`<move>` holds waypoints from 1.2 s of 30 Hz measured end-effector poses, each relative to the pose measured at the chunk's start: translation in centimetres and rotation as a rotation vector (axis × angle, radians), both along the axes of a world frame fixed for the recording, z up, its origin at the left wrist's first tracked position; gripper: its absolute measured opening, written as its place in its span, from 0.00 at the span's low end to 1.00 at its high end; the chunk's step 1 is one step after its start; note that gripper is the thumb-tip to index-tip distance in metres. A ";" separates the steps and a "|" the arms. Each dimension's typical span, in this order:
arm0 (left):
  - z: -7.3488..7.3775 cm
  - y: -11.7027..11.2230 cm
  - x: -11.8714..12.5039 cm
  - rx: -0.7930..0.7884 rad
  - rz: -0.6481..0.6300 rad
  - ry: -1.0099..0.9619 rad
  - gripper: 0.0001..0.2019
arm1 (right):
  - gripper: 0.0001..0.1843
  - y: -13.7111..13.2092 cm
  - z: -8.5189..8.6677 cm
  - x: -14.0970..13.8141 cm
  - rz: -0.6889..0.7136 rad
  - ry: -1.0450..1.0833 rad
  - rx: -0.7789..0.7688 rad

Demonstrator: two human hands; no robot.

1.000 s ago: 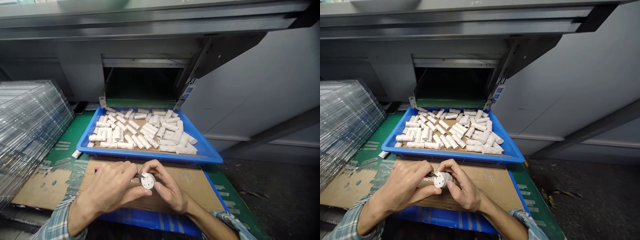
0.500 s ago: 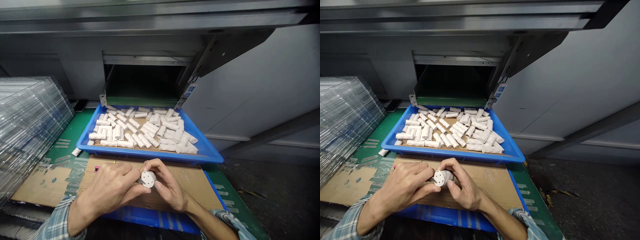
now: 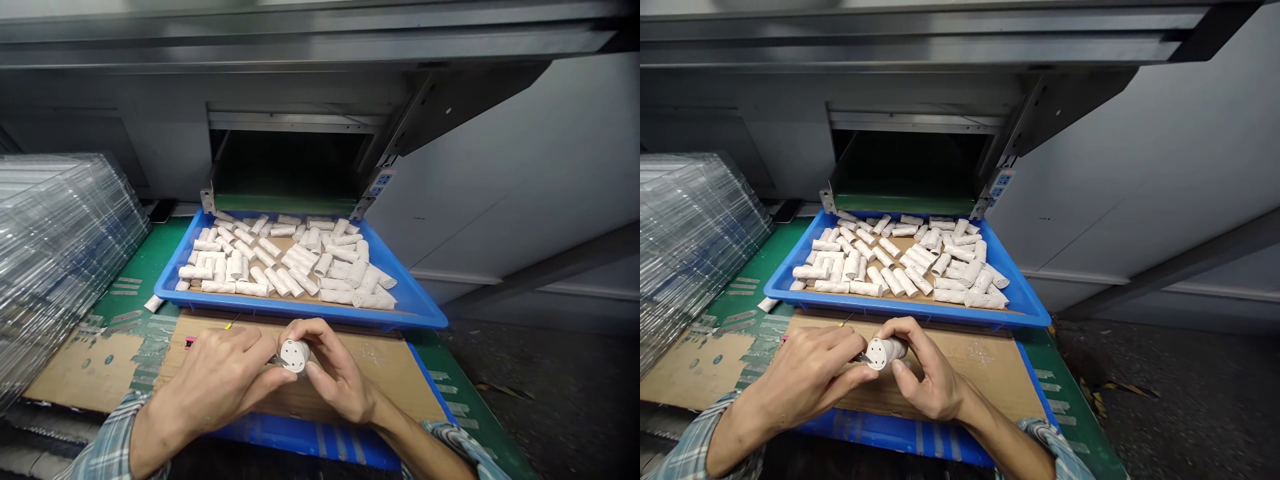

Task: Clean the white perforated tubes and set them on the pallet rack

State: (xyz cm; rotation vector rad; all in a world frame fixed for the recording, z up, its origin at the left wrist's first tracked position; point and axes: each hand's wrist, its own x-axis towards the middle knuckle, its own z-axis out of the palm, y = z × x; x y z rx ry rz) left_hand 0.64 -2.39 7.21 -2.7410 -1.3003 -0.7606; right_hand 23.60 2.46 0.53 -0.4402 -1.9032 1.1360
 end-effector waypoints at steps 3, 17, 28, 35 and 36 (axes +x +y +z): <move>0.0 -0.2 0.0 0.004 0.030 -0.042 0.18 | 0.18 0.0 0.4 0.0 -0.050 -0.035 0.045; -0.2 -0.9 0.4 0.143 0.186 0.034 0.21 | 0.21 0.4 1.2 -0.7 -0.114 -0.003 0.228; -0.1 -1.3 1.2 0.169 0.193 0.011 0.19 | 0.25 0.3 0.7 -0.9 -0.175 0.039 0.286; -0.4 -1.2 1.4 0.152 0.212 -0.014 0.18 | 0.24 0.2 0.7 -1.0 -0.219 0.056 0.324; -0.5 -1.3 1.5 0.151 0.215 -0.016 0.18 | 0.25 0.2 0.7 -1.0 -0.226 0.060 0.325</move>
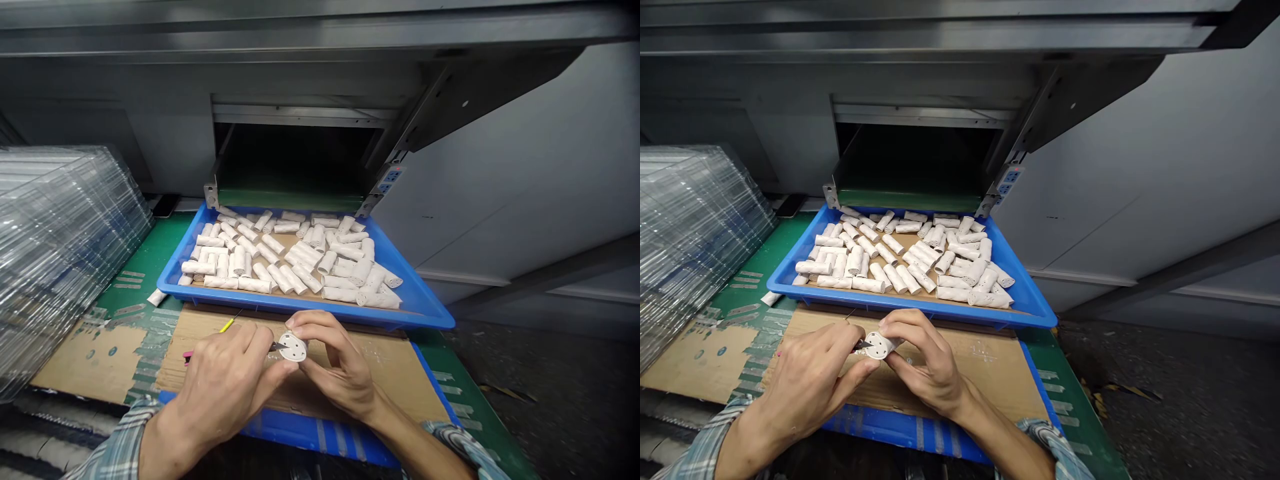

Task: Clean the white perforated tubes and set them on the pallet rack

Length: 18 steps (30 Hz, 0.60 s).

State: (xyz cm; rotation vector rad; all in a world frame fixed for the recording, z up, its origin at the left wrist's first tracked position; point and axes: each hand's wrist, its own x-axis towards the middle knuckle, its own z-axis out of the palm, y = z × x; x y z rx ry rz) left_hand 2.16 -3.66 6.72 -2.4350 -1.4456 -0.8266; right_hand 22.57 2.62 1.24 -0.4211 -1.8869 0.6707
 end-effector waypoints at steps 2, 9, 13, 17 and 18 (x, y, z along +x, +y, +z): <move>-0.2 -0.1 0.1 0.000 0.006 -0.010 0.19 | 0.25 -0.1 -0.1 -0.1 -0.015 0.008 0.004; -1.0 -0.4 0.4 -0.034 0.018 -0.039 0.19 | 0.26 -0.2 -0.4 -0.2 -0.036 0.017 0.032; -1.1 -0.4 0.3 -0.078 -0.042 -0.093 0.19 | 0.27 -0.2 -0.4 -0.3 -0.030 0.026 0.051; -1.5 -0.2 0.4 -0.061 -0.063 -0.198 0.15 | 0.27 -0.2 -0.5 -0.2 -0.028 0.027 0.053; -1.6 -0.1 0.5 -0.057 -0.069 -0.244 0.14 | 0.27 -0.2 -0.6 -0.2 -0.025 0.023 0.052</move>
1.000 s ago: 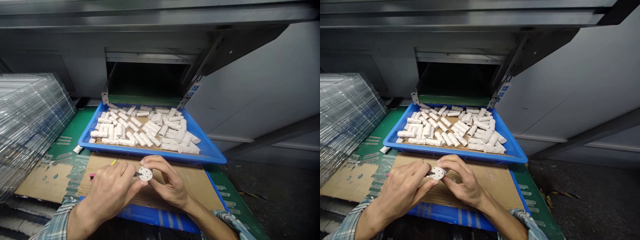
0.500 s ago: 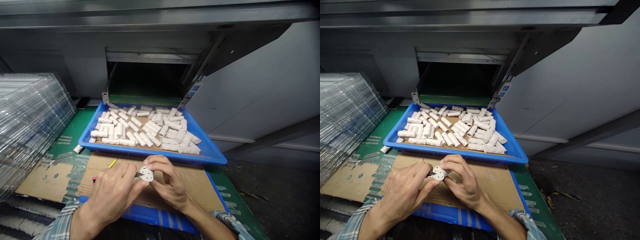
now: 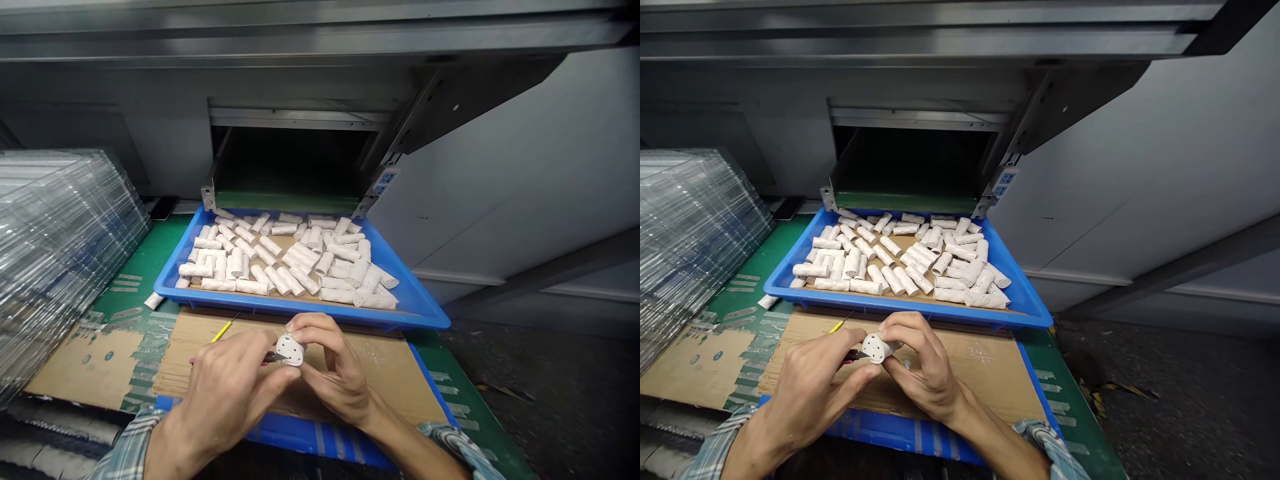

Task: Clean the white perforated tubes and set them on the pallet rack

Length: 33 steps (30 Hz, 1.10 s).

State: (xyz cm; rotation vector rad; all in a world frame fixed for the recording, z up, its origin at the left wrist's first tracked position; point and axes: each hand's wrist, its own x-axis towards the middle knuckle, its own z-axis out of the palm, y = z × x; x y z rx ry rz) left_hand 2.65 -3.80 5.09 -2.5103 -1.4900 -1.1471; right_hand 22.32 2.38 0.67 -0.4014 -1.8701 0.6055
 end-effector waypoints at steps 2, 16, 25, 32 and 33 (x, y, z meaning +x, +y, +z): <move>-0.3 0.2 0.1 -0.005 -0.028 -0.100 0.14 | 0.27 0.0 -0.1 -0.1 0.009 -0.006 -0.008; 0.5 0.3 -2.2 -0.198 -0.126 -0.212 0.20 | 0.22 0.1 0.2 0.4 0.065 -0.009 -0.220; 0.5 -0.2 -1.4 -0.066 -0.063 -0.056 0.20 | 0.24 0.0 -0.1 0.4 -0.006 0.017 -0.170; 0.4 -0.2 -1.2 -0.014 -0.022 -0.027 0.20 | 0.24 0.0 0.1 0.4 -0.024 -0.004 -0.139; 0.4 -0.2 -1.2 -0.015 -0.021 -0.028 0.20 | 0.23 0.0 0.2 0.4 -0.027 -0.009 -0.133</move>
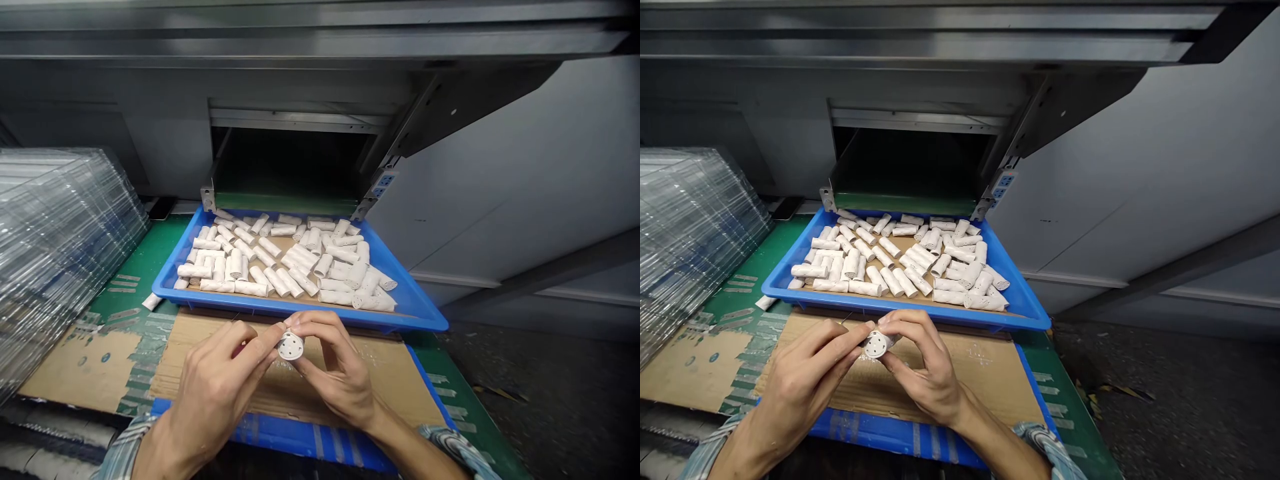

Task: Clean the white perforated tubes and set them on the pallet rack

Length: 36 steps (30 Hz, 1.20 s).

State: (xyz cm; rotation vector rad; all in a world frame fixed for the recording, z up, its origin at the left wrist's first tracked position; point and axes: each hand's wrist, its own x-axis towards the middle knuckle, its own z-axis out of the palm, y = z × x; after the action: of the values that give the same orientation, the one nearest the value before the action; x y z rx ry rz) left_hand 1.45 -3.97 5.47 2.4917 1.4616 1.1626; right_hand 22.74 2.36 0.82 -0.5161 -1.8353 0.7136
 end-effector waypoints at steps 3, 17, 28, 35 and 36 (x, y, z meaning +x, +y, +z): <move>0.1 0.0 -0.1 0.001 -0.005 -0.003 0.19 | 0.23 0.0 0.1 0.0 -0.015 -0.013 0.027; 0.4 0.3 -0.2 -0.020 -0.004 -0.022 0.15 | 0.24 0.0 0.3 0.0 -0.028 -0.031 0.064; 0.6 0.2 0.1 0.025 0.030 0.033 0.14 | 0.22 0.0 0.5 -0.2 -0.061 -0.037 0.075; 1.0 -0.1 0.0 0.033 0.064 0.100 0.13 | 0.26 0.0 0.5 -0.2 -0.074 -0.058 0.116; 1.0 -0.1 0.0 0.041 0.067 0.108 0.13 | 0.26 0.0 0.5 -0.2 -0.077 -0.063 0.117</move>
State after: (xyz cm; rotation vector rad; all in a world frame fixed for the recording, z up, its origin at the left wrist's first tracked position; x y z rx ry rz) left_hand 1.45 -4.09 6.49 2.5901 1.5739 1.0939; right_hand 22.58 2.37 1.31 -0.5341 -1.8924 0.5399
